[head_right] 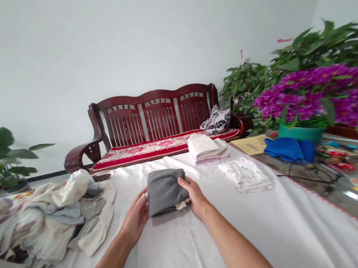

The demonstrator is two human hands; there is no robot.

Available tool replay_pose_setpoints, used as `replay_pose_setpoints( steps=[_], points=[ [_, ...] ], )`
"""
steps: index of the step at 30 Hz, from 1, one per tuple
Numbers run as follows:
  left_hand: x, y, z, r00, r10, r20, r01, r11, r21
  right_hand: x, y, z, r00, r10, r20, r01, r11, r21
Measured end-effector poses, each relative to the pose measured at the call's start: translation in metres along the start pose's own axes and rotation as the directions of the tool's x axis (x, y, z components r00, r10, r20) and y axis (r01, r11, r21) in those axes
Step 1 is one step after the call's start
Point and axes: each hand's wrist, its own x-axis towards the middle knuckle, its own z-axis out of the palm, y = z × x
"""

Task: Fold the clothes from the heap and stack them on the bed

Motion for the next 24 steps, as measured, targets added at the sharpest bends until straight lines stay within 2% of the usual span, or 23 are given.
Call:
replay_pose_setpoints(
  steps=[4, 9, 13, 18, 20, 24],
  points=[
    [-0.001, 0.003, -0.001, 0.998, -0.006, 0.064, 0.006, 1.0, 0.007, 0.004, -0.001, -0.003, 0.998, -0.042, -0.054, 0.043, 0.999, 0.026],
    [-0.003, 0.004, 0.006, 0.998, 0.0, 0.059, -0.003, 0.999, 0.038, 0.001, 0.002, -0.002, 0.996, -0.081, 0.023, 0.082, 0.996, -0.045],
    [-0.006, 0.006, 0.013, 0.997, 0.064, -0.04, -0.061, 0.996, 0.06, -0.004, 0.007, 0.003, 0.99, -0.076, 0.117, 0.097, 0.978, -0.186],
    [-0.007, 0.006, 0.018, 0.985, 0.077, -0.153, -0.065, 0.995, 0.08, -0.006, 0.006, 0.003, 0.969, -0.133, 0.209, 0.183, 0.952, -0.244],
    [-0.006, 0.009, 0.017, 0.979, 0.088, -0.183, -0.075, 0.994, 0.08, -0.004, 0.008, 0.001, 0.974, -0.128, 0.185, 0.174, 0.951, -0.255],
    [0.004, 0.034, 0.003, 0.951, 0.157, -0.266, -0.15, 0.988, 0.049, -0.001, 0.013, -0.005, 0.999, -0.052, 0.005, 0.051, 0.973, -0.224]
  ],
)
